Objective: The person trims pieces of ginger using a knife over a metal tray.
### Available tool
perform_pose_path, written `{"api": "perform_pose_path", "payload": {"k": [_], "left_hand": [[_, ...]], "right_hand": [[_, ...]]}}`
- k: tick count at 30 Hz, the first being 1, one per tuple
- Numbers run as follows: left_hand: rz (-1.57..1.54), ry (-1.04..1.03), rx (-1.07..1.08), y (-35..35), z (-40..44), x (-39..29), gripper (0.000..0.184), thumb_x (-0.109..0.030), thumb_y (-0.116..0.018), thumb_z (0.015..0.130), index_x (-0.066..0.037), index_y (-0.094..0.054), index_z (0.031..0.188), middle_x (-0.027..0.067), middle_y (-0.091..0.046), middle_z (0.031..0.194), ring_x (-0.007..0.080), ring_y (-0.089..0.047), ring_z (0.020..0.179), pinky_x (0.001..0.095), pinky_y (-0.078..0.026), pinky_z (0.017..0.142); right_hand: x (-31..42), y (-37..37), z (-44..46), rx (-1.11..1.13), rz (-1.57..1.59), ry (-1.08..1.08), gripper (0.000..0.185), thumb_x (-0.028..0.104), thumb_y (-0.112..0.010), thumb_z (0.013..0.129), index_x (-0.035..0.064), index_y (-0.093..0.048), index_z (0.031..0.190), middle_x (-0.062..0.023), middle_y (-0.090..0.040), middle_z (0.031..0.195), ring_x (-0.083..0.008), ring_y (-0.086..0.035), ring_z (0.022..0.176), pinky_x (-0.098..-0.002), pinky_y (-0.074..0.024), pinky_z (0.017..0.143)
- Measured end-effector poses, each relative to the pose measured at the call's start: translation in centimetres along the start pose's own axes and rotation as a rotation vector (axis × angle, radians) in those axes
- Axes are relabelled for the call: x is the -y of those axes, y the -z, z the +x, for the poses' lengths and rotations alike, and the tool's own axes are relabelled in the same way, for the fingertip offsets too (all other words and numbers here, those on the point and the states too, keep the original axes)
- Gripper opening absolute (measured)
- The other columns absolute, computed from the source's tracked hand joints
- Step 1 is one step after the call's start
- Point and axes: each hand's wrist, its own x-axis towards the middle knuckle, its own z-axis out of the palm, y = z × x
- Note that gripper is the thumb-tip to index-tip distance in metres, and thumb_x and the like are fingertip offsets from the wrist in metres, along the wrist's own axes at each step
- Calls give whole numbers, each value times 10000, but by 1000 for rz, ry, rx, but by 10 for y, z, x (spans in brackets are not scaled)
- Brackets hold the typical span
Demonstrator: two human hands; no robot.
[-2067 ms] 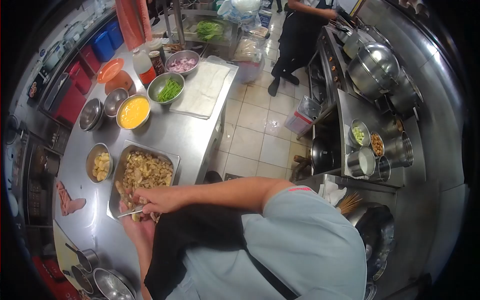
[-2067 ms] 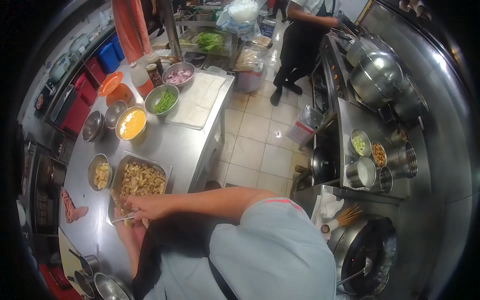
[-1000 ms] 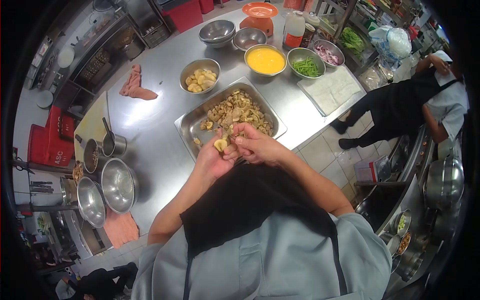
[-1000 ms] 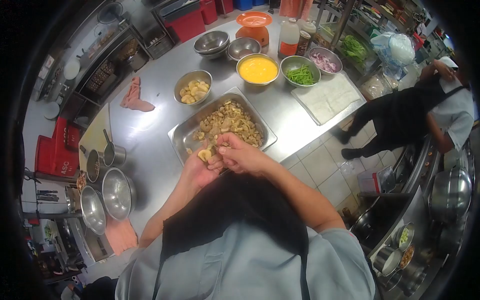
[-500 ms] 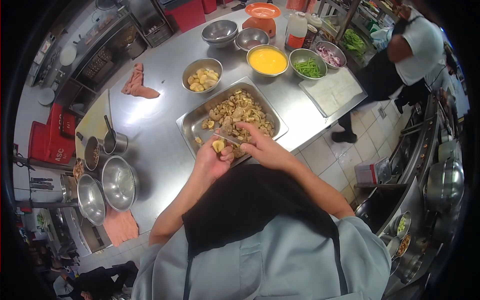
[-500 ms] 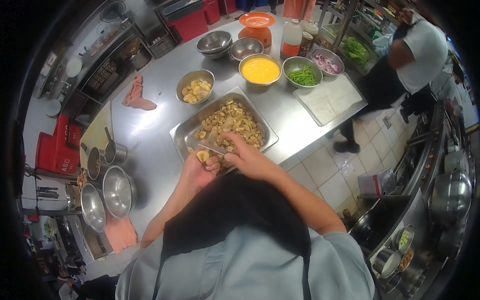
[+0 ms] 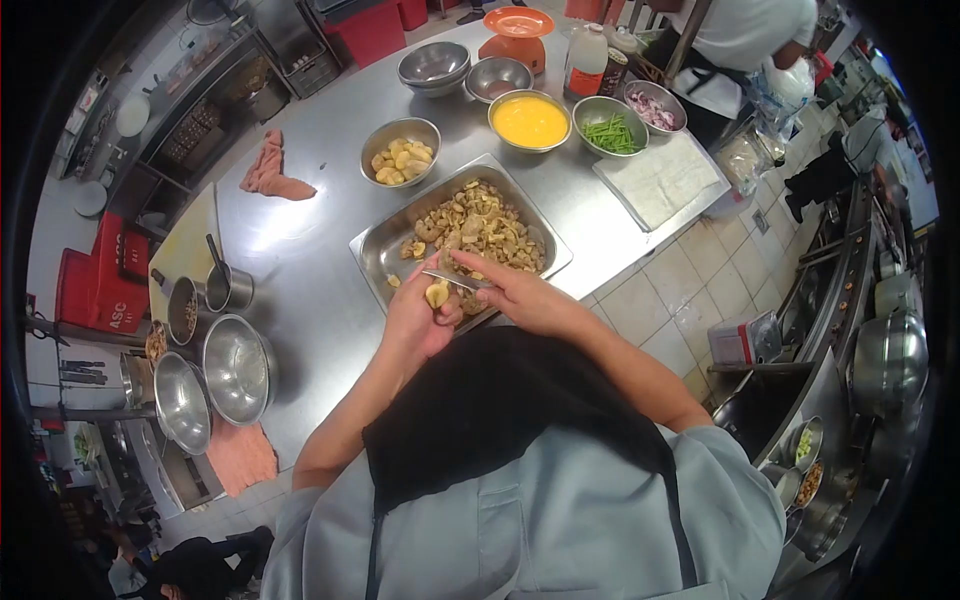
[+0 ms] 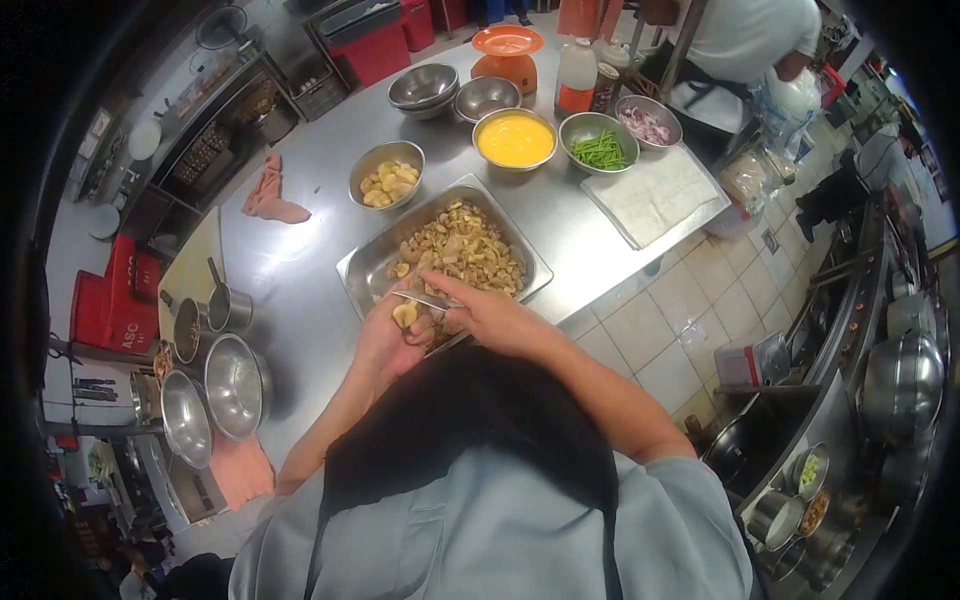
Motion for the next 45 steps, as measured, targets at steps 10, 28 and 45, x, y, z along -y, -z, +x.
{"api": "perform_pose_path", "payload": {"k": [10,28,45], "left_hand": [[171,21,-83,-12,-1,13,297,-279,-410,1133,-119,-560,1333,33,-558,859,140,-522,637,274,-409,550],[-11,63,112,11,4,7,282,-159,-567,1064,-148,-541,1345,42,-619,1019,148,-594,771,290,-495,653],[218,-79,77,0,-12,6,368,-131,-609,1040,-92,-546,1401,44,-616,941,135,-523,703,269,-415,609]], "right_hand": [[-29,-16,28,-348,-112,111,486,169,-547,1061,191,-444,1536,-212,-726,1050,-375,-722,956,-451,-551,838],[-6,-4,3,-245,316,-62,736,168,-564,1071,175,-156,1684,-47,-616,919,-102,-543,723,-271,-464,648],[-15,-8,-2,-189,173,22,732,236,-631,1028,47,-273,1637,-162,-663,988,-211,-625,875,-361,-509,826]]}}
